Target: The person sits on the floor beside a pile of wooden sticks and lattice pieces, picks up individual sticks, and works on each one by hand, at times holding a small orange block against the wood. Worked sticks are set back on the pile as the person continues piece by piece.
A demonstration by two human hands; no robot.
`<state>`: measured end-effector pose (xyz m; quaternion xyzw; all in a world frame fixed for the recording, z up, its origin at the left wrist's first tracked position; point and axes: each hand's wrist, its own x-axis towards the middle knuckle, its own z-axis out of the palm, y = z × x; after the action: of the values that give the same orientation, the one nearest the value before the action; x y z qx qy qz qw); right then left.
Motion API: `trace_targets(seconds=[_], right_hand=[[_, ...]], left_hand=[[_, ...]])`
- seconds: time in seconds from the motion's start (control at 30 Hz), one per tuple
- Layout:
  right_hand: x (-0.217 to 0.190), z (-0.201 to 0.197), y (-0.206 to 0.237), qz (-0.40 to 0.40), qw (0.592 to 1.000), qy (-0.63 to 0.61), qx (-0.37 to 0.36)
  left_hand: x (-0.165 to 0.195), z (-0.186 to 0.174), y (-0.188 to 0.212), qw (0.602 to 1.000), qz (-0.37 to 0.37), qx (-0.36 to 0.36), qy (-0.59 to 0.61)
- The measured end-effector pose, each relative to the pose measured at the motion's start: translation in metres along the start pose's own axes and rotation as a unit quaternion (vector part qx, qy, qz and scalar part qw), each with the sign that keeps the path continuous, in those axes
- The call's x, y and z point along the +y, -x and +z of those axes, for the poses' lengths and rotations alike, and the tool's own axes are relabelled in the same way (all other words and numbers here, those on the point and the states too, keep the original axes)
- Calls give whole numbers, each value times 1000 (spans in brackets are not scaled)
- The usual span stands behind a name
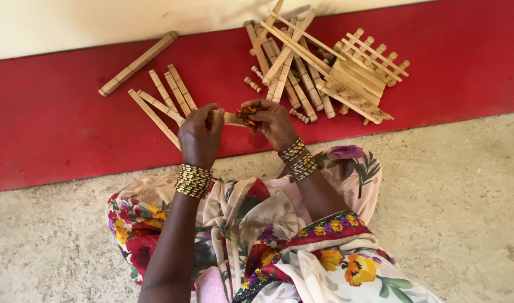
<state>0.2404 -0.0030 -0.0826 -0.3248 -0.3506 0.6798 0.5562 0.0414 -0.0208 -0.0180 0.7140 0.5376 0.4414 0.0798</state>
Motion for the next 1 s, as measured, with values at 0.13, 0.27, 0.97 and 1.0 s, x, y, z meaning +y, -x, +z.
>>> trace_targets(seconds=[0.13, 0.27, 0.97, 1.0], right_hand=[[-7, 13, 2, -25, 995, 89, 32], [-5, 31, 8, -200, 925, 308, 99], [21, 30, 14, -426, 754, 479, 145], [25, 28, 14, -436, 742, 488, 145]], left_hand=[[3, 6, 2, 998, 57, 27, -26], [9, 9, 3, 999, 27, -16, 13], [4, 14, 8, 998, 45, 33, 26], [-1, 16, 6, 999, 27, 20, 17]])
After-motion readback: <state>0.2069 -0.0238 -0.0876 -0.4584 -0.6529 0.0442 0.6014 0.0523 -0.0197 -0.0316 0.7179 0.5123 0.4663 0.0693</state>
